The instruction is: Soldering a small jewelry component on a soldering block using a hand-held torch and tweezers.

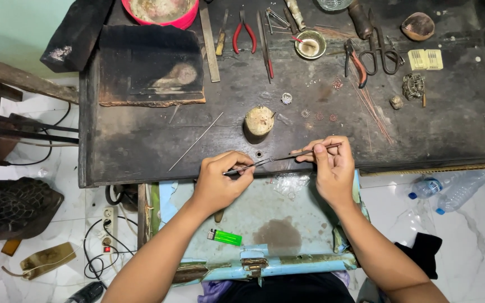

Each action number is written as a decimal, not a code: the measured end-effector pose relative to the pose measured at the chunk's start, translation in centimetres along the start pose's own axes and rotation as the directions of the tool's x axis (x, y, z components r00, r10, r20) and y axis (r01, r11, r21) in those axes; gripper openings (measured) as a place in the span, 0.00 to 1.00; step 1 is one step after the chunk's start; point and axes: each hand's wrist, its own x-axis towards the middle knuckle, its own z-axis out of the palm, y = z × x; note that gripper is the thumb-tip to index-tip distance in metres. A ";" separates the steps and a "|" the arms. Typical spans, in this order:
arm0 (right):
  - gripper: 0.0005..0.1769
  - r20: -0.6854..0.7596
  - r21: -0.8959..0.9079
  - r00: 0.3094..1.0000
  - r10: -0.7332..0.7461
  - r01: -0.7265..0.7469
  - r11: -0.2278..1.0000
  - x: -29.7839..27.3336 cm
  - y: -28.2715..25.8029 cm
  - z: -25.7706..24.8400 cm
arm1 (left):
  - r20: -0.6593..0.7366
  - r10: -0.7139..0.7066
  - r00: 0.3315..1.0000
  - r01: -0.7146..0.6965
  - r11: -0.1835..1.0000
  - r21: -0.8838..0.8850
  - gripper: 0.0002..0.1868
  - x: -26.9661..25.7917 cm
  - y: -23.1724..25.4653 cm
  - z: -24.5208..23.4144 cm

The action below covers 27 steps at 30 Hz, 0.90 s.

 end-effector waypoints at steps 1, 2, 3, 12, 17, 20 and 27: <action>0.06 -0.001 -0.003 1.000 -0.003 0.003 1.000 0.0 0.0 0.0 | 0.001 -0.005 1.000 0.005 1.000 -0.004 0.04 0.0 0.0 0.0; 0.06 -0.002 -0.005 1.000 -0.006 0.006 1.000 0.0 -0.1 0.0 | 0.002 -0.010 1.000 0.010 1.000 -0.008 0.04 0.0 0.0 -0.1; 0.06 -0.001 -0.005 1.000 -0.008 0.008 1.000 0.0 0.0 0.0 | 0.000 -0.009 1.000 0.009 1.000 -0.008 0.04 0.0 0.0 -0.1; 0.05 -0.013 -0.017 1.000 -0.001 0.000 1.000 -0.1 0.0 -0.1 | 0.027 -0.018 0.999 0.018 1.000 0.001 0.04 0.2 0.0 -0.4; 0.05 -0.015 -0.023 1.000 -0.013 0.012 1.000 0.0 0.3 -0.2 | 0.035 -0.080 0.996 0.080 0.997 0.002 0.05 0.2 0.0 -0.5; 0.05 -0.014 -0.042 1.000 -0.019 0.018 0.999 0.0 0.9 -0.7 | 0.030 -0.088 0.996 0.087 0.996 0.037 0.06 0.2 0.0 -0.6; 0.05 -0.015 -0.039 1.000 -0.018 0.018 0.999 0.0 0.5 -0.4 | 0.019 -0.118 0.993 0.116 0.990 0.085 0.06 0.0 0.5 -0.6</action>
